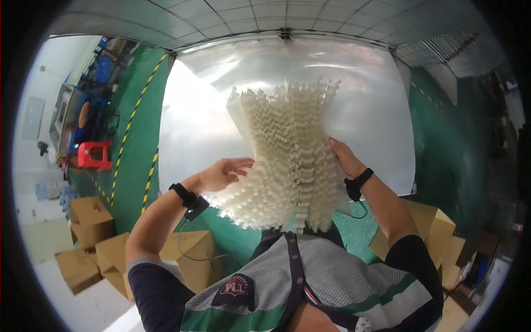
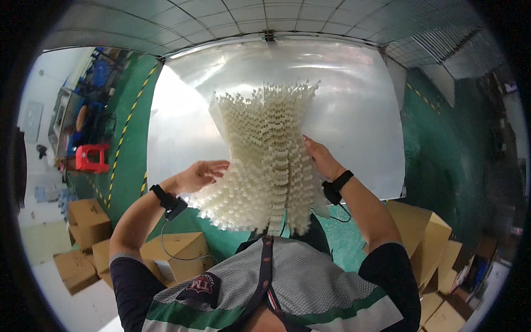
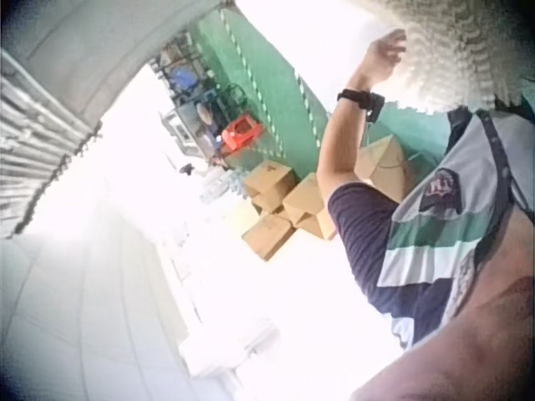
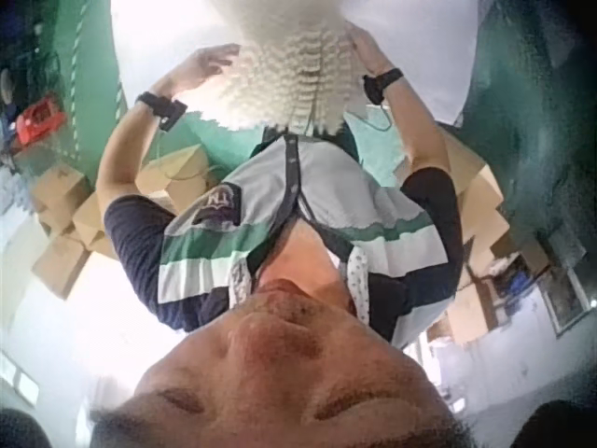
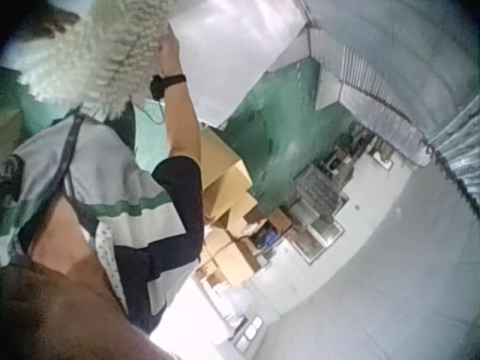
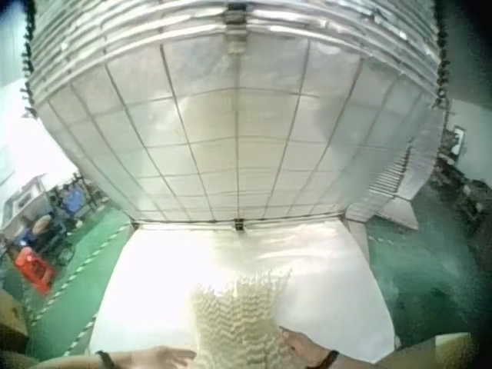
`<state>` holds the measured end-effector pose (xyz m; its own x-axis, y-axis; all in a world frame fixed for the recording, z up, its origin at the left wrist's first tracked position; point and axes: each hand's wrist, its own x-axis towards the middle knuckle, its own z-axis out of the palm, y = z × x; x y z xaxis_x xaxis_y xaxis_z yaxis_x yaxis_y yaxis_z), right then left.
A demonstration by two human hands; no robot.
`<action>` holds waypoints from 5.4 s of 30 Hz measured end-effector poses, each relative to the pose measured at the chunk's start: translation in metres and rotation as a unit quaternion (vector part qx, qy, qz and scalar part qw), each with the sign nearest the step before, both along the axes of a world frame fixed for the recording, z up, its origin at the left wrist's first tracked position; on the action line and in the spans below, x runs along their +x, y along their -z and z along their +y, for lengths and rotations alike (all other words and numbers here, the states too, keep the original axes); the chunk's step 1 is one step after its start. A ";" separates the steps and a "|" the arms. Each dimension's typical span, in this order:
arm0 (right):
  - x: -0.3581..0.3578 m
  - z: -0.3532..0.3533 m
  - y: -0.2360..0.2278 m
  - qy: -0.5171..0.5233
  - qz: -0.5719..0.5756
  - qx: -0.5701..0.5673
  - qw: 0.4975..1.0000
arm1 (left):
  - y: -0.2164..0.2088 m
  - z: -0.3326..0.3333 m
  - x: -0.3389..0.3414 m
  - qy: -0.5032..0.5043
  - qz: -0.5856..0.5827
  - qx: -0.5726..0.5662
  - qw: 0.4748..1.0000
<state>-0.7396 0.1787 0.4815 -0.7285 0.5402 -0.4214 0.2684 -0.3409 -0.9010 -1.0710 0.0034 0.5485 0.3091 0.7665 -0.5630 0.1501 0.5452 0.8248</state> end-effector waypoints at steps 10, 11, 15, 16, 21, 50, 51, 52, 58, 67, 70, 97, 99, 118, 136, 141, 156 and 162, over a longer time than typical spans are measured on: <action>-0.003 -0.022 -0.031 0.120 0.038 -0.131 0.983 | 0.016 -0.013 0.007 0.273 0.165 0.340 0.885; 0.000 -0.021 -0.028 0.098 0.049 -0.117 0.987 | 0.031 -0.022 0.010 0.209 0.134 0.371 0.895; 0.006 -0.022 -0.008 0.071 0.006 0.077 0.994 | 0.081 -0.056 0.041 0.024 0.078 0.421 0.903; 0.004 -0.023 -0.011 0.076 0.003 0.081 0.994 | 0.085 -0.058 0.050 -0.056 0.077 0.430 0.898; -0.008 -0.044 0.005 0.104 0.003 0.096 0.990 | 0.085 -0.043 0.099 -0.242 -0.120 0.341 0.900; 0.431 -0.235 -0.077 0.604 0.603 0.032 0.520 | -0.216 0.039 0.680 0.397 0.024 0.372 0.839; 0.450 -0.242 -0.078 0.611 0.607 0.047 0.506 | -0.218 0.037 0.710 0.397 0.045 0.425 0.812; 0.462 -0.242 -0.078 0.620 0.609 0.060 0.491 | -0.217 0.034 0.737 0.403 0.046 0.428 0.808; 0.537 -0.252 -0.060 0.683 0.599 0.130 0.397 | -0.185 0.028 0.871 0.560 0.135 0.617 0.536; 0.713 -0.242 -0.030 0.776 0.537 0.219 0.248 | -0.084 0.049 1.044 0.792 0.066 0.436 0.423; 0.701 -0.295 -0.005 0.805 0.512 0.234 0.186 | -0.079 0.046 1.089 0.833 0.056 0.423 0.351; 0.816 -0.157 0.234 0.903 -0.233 0.210 0.295 | 0.348 0.215 1.184 0.553 0.065 -0.310 0.771; 0.818 -0.152 0.237 0.898 -0.254 0.194 0.303 | 0.369 0.220 1.177 0.540 0.091 -0.304 0.780; 0.848 -0.096 0.306 0.822 -0.320 -0.074 0.466 | 0.473 0.203 1.157 0.364 0.163 -0.386 0.832; 0.858 -0.072 0.297 0.843 -0.246 -0.193 0.438 | 0.410 0.230 1.092 0.422 0.236 -0.289 0.826; 0.844 -0.062 0.298 0.854 -0.210 -0.225 0.419 | 0.367 0.237 1.091 0.360 0.229 -0.277 0.861; 0.784 -0.119 0.372 0.893 0.091 -0.313 0.311 | 0.357 0.211 1.147 0.604 0.249 0.603 0.458; 0.754 -0.097 0.381 0.843 0.098 -0.313 0.427 | 0.325 0.158 1.193 0.634 0.136 0.708 0.280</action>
<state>0.0140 0.0817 0.1004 0.4181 0.1930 -0.8877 -0.8933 -0.0903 -0.4404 0.1215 0.1613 0.2239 0.9311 -0.3489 -0.1067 -0.3560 -0.9327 -0.0567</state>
